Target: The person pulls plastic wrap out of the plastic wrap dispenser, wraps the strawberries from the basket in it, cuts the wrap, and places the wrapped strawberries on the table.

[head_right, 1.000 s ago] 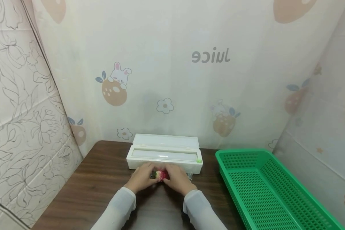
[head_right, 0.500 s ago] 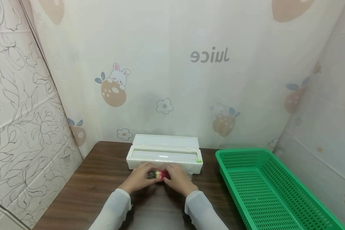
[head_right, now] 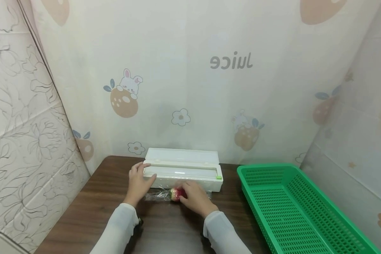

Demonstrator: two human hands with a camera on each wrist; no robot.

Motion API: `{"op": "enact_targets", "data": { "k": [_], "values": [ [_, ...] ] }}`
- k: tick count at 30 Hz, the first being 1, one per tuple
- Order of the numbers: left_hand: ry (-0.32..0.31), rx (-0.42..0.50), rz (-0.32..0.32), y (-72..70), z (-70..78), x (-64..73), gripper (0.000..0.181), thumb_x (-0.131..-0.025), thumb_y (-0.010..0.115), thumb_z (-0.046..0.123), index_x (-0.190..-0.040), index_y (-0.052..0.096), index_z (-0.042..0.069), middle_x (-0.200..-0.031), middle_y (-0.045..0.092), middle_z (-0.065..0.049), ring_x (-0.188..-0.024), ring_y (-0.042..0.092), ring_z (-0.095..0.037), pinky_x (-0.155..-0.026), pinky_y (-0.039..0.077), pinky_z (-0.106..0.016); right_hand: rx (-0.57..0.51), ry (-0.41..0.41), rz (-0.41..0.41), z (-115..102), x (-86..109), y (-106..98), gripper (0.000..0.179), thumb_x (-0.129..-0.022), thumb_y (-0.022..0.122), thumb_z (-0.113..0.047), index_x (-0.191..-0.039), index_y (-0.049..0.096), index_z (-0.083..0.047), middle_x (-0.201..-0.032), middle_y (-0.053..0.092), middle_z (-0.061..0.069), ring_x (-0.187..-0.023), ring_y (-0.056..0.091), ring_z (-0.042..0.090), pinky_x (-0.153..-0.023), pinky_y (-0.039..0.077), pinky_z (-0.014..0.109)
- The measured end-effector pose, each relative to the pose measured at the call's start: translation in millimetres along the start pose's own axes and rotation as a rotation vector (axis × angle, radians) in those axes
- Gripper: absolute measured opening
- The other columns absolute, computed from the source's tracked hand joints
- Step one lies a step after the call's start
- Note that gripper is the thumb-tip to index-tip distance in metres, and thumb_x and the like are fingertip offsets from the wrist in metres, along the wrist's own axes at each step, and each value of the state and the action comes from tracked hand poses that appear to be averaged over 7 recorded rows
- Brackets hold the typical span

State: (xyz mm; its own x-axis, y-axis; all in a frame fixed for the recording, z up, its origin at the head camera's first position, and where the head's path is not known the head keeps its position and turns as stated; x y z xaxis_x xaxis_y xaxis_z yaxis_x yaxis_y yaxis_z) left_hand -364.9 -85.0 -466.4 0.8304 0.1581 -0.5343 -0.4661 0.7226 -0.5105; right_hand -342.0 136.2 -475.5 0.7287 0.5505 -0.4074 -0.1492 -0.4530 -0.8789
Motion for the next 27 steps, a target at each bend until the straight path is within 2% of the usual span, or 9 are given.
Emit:
{"op": "enact_targets", "data": {
  "k": [4, 7, 10, 14, 18, 22, 27],
  "values": [
    [-0.120, 0.096, -0.079, 1.7, -13.8, -3.9, 0.071, -0.083, 0.067, 0.039, -0.139, 0.037, 0.006, -0.141, 0.030, -0.022, -0.128, 0.029, -0.035, -0.105, 0.031, -0.058, -0.004, 0.007, -0.002, -1, 1.1, -1, 0.027, -0.081, 0.070, -0.020, -0.107, 0.064, -0.015, -0.119, 0.062, 0.003, -0.108, 0.052, 0.018, -0.093, 0.047, 0.044],
    [-0.195, 0.153, -0.131, 4.1, -22.3, -4.0, 0.083, -0.085, 0.063, 0.044, -0.144, 0.023, 0.002, -0.144, 0.025, -0.026, -0.130, 0.027, -0.039, -0.108, 0.027, -0.058, 0.000, 0.012, -0.002, -1, 2.3, -1, 0.027, -0.081, 0.070, -0.020, -0.106, 0.064, -0.016, -0.118, 0.062, 0.001, -0.107, 0.052, 0.017, -0.092, 0.048, 0.043],
    [-0.231, 0.167, -0.171, 7.5, -30.4, -2.9, 0.084, -0.088, 0.059, 0.044, -0.145, 0.018, -0.002, -0.145, 0.024, -0.030, -0.130, 0.025, -0.042, -0.108, 0.025, -0.059, 0.000, 0.016, 0.003, -1, 3.6, -3, 0.027, -0.080, 0.071, -0.019, -0.106, 0.064, -0.016, -0.113, 0.063, -0.001, -0.104, 0.053, 0.015, -0.090, 0.049, 0.042],
    [-0.245, 0.181, -0.195, 10.3, -39.9, -1.2, 0.080, -0.091, 0.056, 0.040, -0.145, 0.017, -0.004, -0.144, 0.025, -0.033, -0.130, 0.026, -0.044, -0.107, 0.024, -0.061, -0.011, 0.024, 0.013, -1, 5.2, -6, 0.028, -0.080, 0.071, -0.019, -0.107, 0.063, -0.016, -0.107, 0.064, -0.003, -0.099, 0.053, 0.014, -0.086, 0.051, 0.041],
    [-0.268, 0.212, -0.214, 10.0, -45.5, 0.1, 0.080, -0.091, 0.057, 0.040, -0.146, 0.017, -0.001, -0.146, 0.025, -0.030, -0.131, 0.024, -0.042, -0.108, 0.022, -0.061, -0.013, 0.063, 0.035, 2, 7.6, -10, 0.028, -0.082, 0.069, -0.019, -0.110, 0.062, -0.016, -0.105, 0.063, -0.002, -0.099, 0.053, 0.013, -0.085, 0.052, 0.039],
    [-0.263, 0.246, -0.224, 8.9, -45.5, 0.7, 0.080, -0.090, 0.058, 0.039, -0.146, 0.017, 0.000, -0.148, 0.023, -0.027, -0.133, 0.022, -0.041, -0.109, 0.020, -0.060, 0.011, 0.109, 0.129, 10, 9.8, -19, 0.026, -0.082, 0.070, -0.019, -0.107, 0.064, -0.017, -0.102, 0.063, -0.003, -0.097, 0.051, 0.010, -0.083, 0.053, 0.036],
    [-0.253, 0.274, -0.220, 9.1, -44.6, 1.3, 0.079, -0.090, 0.060, 0.037, -0.146, 0.018, 0.000, -0.148, 0.023, -0.027, -0.133, 0.022, -0.040, -0.110, 0.020, -0.060, 0.143, 0.172, 0.377, 28, 13.8, -42, 0.022, -0.079, 0.071, -0.021, -0.099, 0.066, -0.013, -0.096, 0.063, 0.002, -0.092, 0.050, 0.019, -0.078, 0.050, 0.041]
  ]
}}
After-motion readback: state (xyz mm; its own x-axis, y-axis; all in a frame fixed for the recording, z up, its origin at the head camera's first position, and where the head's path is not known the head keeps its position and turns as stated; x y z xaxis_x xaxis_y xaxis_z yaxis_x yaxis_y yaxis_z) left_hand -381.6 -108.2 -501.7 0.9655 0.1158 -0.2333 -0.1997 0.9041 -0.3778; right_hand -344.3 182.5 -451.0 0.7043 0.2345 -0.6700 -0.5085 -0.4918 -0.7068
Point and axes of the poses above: each hand's wrist, its own x-axis away from the middle knuckle, its own y-axis out of the palm, z = x × y, the point moved 4 cm from there along -x, towards the middle knuckle
